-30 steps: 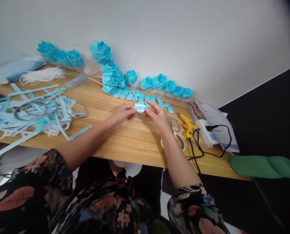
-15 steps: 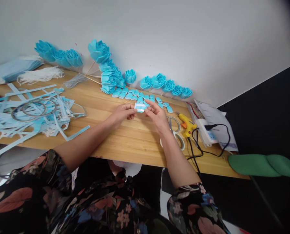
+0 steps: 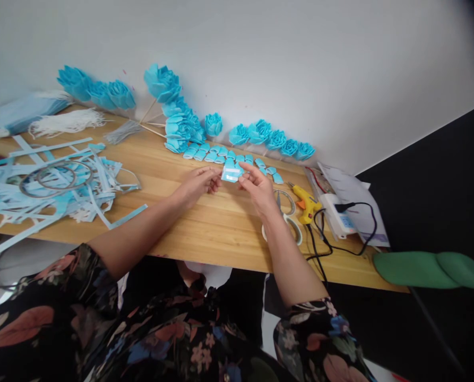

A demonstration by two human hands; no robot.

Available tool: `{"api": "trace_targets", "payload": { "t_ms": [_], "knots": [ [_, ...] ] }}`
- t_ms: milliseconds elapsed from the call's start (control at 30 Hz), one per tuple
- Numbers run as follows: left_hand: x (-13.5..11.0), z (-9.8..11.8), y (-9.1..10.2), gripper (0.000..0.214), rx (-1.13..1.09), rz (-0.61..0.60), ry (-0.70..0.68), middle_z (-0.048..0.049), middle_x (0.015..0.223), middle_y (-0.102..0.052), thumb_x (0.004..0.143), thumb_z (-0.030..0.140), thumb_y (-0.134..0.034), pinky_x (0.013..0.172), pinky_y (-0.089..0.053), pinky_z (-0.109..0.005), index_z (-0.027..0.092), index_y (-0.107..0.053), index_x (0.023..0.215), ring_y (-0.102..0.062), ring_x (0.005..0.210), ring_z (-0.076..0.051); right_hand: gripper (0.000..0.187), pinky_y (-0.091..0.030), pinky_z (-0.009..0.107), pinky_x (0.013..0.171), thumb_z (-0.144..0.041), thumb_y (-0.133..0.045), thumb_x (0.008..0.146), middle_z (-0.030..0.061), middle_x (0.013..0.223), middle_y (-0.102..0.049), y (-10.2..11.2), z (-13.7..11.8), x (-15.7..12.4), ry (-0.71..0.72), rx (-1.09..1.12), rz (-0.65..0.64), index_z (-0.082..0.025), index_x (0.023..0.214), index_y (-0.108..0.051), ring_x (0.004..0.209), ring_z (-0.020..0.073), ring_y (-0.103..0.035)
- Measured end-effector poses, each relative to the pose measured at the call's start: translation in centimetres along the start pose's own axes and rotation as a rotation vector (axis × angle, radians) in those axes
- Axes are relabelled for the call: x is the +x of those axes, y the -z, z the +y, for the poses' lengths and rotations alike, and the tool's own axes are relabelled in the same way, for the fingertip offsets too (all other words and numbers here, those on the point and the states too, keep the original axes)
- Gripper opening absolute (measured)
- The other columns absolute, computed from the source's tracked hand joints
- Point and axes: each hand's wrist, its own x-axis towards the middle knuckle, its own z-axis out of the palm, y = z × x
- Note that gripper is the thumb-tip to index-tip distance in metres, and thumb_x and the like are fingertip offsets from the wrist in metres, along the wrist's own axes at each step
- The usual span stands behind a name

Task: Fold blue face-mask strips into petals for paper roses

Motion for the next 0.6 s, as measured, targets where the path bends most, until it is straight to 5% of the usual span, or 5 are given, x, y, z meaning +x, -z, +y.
{"api": "trace_targets", "payload": {
  "t_ms": [300,467,600],
  "knots": [
    [0.0,-0.3,-0.1,0.016,0.098,0.008,-0.043,-0.0005,0.068,-0.063,0.086,0.03,-0.064,0.055,-0.039,-0.023,0.017,-0.058,0.079,-0.054,0.055,-0.009,0.046,-0.055,0.034,0.074,-0.038,-0.073,0.078,-0.0021,0.077,-0.063,0.0,0.1,0.0,0.019,-0.016,-0.026,-0.028,0.122,-0.068,0.069,0.0143,-0.057],
    [-0.6,-0.4,-0.2,0.024,0.355,0.22,-0.413,0.0041,0.057,-0.048,0.086,0.028,-0.058,0.054,-0.033,-0.025,0.019,-0.049,0.066,-0.042,0.053,-0.009,0.045,-0.056,0.035,0.076,-0.039,-0.073,0.079,-0.0017,0.08,-0.065,0.0,0.3,0.1,0.028,-0.012,0.005,-0.029,0.122,-0.068,0.07,0.0138,-0.059],
    [-1.6,-0.5,-1.0,0.024,0.683,0.171,-0.616,0.0031,0.059,-0.051,0.087,0.032,-0.058,0.057,-0.033,-0.026,0.018,-0.055,0.067,-0.043,0.056,-0.01,0.047,-0.055,0.036,0.078,-0.04,-0.072,0.078,-0.0015,0.08,-0.064,-0.3,0.2,-0.1,0.03,-0.001,-0.003,-0.028,0.123,-0.066,0.072,0.0148,-0.059]
  ]
}}
